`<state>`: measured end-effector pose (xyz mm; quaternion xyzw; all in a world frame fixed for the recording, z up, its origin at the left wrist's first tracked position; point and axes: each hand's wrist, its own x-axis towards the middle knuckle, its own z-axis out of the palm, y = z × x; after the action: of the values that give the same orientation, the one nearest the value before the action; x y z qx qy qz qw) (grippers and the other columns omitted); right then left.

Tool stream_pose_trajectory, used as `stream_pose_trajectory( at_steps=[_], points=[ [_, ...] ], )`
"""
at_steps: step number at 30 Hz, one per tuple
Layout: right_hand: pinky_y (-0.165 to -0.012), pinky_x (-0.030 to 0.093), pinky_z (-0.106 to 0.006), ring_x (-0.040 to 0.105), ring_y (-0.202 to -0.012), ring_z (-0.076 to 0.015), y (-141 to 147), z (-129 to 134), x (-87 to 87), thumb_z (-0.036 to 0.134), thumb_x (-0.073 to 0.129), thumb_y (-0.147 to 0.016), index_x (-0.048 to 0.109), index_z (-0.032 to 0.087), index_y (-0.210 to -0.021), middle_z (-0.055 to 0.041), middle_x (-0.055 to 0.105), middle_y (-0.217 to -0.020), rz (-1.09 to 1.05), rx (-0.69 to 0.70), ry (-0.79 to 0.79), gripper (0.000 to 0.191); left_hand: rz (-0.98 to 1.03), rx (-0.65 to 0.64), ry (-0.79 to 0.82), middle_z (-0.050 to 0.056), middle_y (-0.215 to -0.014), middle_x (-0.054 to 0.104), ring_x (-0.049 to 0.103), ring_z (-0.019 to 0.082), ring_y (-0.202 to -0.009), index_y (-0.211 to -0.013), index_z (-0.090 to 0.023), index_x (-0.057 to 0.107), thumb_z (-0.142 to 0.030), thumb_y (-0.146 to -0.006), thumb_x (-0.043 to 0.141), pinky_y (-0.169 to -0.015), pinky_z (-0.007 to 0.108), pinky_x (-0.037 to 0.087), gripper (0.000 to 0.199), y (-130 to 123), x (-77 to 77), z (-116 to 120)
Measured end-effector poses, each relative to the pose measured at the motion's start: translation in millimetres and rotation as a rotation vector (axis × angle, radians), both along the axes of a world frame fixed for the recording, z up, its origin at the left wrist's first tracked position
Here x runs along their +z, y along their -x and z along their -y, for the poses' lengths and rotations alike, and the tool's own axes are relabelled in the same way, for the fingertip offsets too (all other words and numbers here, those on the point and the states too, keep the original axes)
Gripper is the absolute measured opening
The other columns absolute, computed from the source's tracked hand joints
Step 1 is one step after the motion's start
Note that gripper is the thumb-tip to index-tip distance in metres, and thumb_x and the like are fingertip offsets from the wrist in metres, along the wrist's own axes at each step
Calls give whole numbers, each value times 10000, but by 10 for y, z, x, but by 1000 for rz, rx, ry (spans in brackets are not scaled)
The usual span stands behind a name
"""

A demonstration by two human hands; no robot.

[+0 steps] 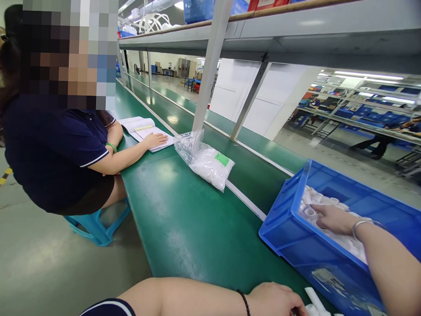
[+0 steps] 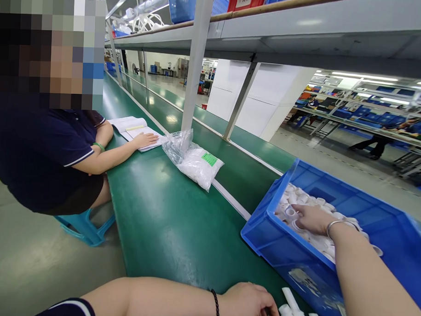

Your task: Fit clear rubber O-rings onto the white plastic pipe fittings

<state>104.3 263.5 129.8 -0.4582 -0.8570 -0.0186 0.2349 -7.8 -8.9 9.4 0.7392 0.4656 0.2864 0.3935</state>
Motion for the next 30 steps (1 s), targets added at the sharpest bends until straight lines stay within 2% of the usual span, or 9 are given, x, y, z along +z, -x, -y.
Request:
stream_pose_trajectory(
  at_steps=[3, 8, 10, 13, 16, 20, 22, 25, 30],
  points=[
    [-507, 324, -320, 472, -435, -139, -89, -124, 298, 136, 612, -487, 673, 207, -591, -143, 629, -622, 284, -26, 234, 140, 11, 16, 7, 32, -876, 624, 595, 164, -856, -894, -183, 634, -320, -802, 553, -824, 273, 492, 183, 12, 41, 4],
    [-509, 289, -323, 394, -465, -110, -9, 255, 812, 274, 653, -615, 605, 241, -716, -84, 571, -690, 340, -124, 24, 117, 133, 6, 40, 29, -937, 613, 569, 123, -771, -946, -172, 625, -307, -785, 565, -817, 272, 499, 219, 84, 85, 45],
    [-508, 281, -318, 387, -482, -110, 37, 547, 1007, 314, 659, -630, 559, 258, -715, -85, 568, -744, 293, -129, -91, 142, 202, 31, 85, 44, -1024, 599, 571, 124, -754, -1097, -177, 581, -351, -760, 607, -795, 300, 510, 380, 109, 61, 53],
    [-521, 300, -320, 451, -567, -152, 71, 1141, 1133, 304, 650, -628, 454, 272, -676, -93, 567, -793, 157, -87, -326, 204, 315, 103, 82, 132, -1262, 480, 590, 198, -898, -1373, -181, 354, -394, -604, 767, -791, 371, 528, 899, 112, -19, 33],
    [-536, 349, -335, 542, -713, -211, 79, 1853, 951, 297, 607, -679, 413, 275, -684, -115, 583, -816, 37, -69, -455, 196, 415, 213, -79, 212, -1409, 283, 467, 326, -1187, -1463, -165, 130, -381, -434, 876, -937, 473, 486, 1289, 94, -78, 42],
    [-756, 491, -385, 601, -906, -249, 129, 2563, 349, 375, 588, -788, 578, 251, -900, -88, 636, -926, -105, -48, -285, 168, 441, 355, -254, 241, -1438, 200, 318, 363, -1325, -1444, -139, 43, -413, -478, 877, -1086, 542, 347, 1305, 126, -76, 116],
    [-857, 497, -422, 595, -980, -252, 117, 2684, -17, 407, 556, -832, 584, 237, -1097, -85, 644, -1050, -207, -88, -137, 317, 398, 351, -320, 247, -1461, 160, 264, 357, -1366, -1447, -140, -40, -377, -535, 853, -1122, 542, 293, 1299, 165, -99, 97],
    [-869, 502, -424, 600, -952, -251, 36, 2680, -464, 414, 566, -830, 570, 219, -1182, -85, 642, -1044, -279, -198, 23, 403, 306, 276, -402, 229, -1483, 150, 196, 337, -1409, -1457, -152, -54, -308, -617, 794, -1156, 519, 232, 1204, 207, -147, 49],
    [-872, 485, -403, 570, -918, -255, 23, 2563, -701, 303, 571, -790, 557, 184, -1211, -99, 602, -992, -184, -266, 81, 438, 183, 175, -380, 220, -1491, 175, 170, 353, -1424, -1474, -165, 4, -188, -586, 780, -1152, 532, 216, 1180, 245, -125, 84]
  ],
)
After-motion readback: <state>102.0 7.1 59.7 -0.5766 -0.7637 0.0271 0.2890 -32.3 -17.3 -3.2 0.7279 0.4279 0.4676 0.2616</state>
